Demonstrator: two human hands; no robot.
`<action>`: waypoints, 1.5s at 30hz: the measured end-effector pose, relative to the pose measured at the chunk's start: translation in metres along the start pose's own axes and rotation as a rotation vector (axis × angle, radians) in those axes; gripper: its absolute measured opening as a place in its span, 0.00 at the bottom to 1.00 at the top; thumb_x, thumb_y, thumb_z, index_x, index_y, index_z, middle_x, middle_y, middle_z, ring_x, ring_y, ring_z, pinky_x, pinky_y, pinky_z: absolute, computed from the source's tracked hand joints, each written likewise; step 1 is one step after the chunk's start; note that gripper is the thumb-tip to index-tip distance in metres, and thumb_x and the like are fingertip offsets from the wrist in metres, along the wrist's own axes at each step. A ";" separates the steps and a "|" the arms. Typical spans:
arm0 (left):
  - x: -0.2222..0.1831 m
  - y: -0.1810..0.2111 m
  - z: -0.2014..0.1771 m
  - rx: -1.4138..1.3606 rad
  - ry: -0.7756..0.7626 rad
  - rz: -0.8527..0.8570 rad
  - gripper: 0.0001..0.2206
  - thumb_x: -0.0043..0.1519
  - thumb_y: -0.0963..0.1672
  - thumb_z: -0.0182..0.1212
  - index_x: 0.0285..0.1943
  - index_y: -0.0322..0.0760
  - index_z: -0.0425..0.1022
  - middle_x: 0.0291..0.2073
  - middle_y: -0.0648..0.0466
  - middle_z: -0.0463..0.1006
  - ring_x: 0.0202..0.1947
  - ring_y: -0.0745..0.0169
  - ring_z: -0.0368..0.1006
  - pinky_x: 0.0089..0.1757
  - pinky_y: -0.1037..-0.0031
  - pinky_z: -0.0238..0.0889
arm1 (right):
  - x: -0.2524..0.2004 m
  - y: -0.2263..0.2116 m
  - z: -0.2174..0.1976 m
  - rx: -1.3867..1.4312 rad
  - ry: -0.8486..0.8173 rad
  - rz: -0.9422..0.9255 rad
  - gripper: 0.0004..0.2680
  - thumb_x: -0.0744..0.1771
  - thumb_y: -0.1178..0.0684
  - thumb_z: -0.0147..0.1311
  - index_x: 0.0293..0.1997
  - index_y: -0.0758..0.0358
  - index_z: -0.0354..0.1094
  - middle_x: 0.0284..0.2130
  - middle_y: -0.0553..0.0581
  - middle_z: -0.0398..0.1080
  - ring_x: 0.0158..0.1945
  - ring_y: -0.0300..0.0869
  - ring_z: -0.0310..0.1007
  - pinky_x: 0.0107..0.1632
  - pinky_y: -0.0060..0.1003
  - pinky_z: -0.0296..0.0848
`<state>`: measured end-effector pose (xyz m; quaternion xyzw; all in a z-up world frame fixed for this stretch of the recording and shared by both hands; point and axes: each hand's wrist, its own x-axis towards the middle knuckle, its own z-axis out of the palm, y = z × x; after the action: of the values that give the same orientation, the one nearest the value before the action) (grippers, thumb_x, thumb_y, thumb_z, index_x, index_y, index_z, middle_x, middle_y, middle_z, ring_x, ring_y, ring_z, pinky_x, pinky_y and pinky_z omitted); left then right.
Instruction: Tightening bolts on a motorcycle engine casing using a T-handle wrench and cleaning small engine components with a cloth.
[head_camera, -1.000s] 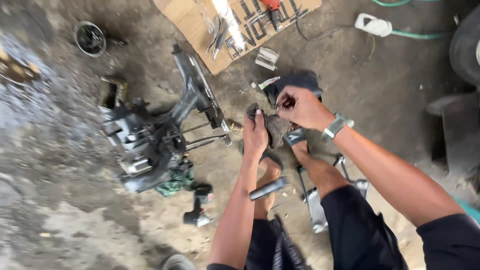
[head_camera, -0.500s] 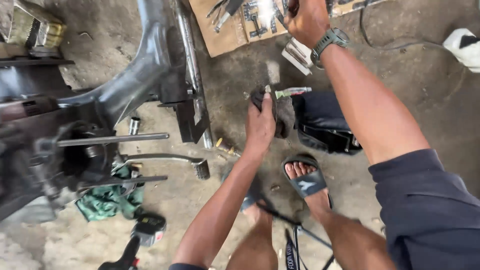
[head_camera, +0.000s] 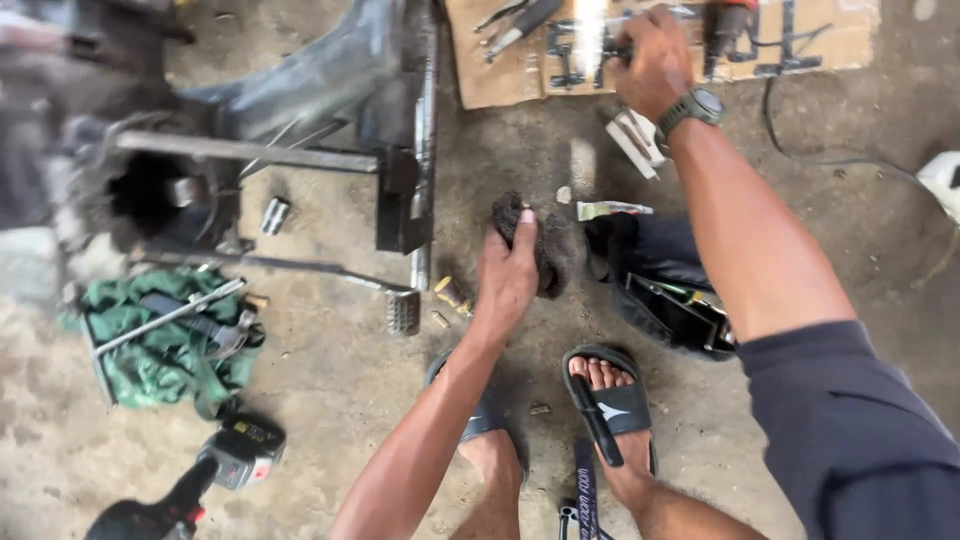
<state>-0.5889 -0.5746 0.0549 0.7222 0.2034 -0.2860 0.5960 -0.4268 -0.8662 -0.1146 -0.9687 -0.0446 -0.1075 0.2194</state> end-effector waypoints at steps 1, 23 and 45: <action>-0.001 -0.005 0.001 -0.010 0.026 0.006 0.31 0.61 0.58 0.45 0.67 0.40 0.66 0.58 0.48 0.76 0.59 0.52 0.72 0.56 0.61 0.65 | -0.002 -0.020 -0.014 0.013 0.001 -0.025 0.07 0.64 0.58 0.63 0.44 0.66 0.72 0.46 0.69 0.65 0.47 0.61 0.66 0.43 0.56 0.71; -0.124 -0.069 -0.032 -1.147 -0.172 0.141 0.26 0.75 0.54 0.38 0.77 0.39 0.60 0.70 0.39 0.64 0.72 0.50 0.58 0.71 0.54 0.48 | -0.222 -0.330 -0.115 0.559 -0.098 -0.367 0.25 0.71 0.44 0.41 0.73 0.75 0.51 0.72 0.73 0.50 0.76 0.64 0.42 0.70 0.53 0.39; -0.225 -0.052 -0.122 -0.258 -0.529 0.181 0.38 0.64 0.61 0.26 0.62 0.37 0.77 0.61 0.50 0.79 0.67 0.55 0.72 0.62 0.62 0.61 | -0.173 -0.367 -0.212 -0.043 -0.557 -0.468 0.25 0.72 0.32 0.20 0.29 0.58 0.61 0.22 0.56 0.67 0.22 0.48 0.65 0.25 0.44 0.64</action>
<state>-0.7703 -0.4338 0.1789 0.5560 0.0106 -0.3816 0.7383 -0.6846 -0.6350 0.1852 -0.9287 -0.3208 0.1124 0.1481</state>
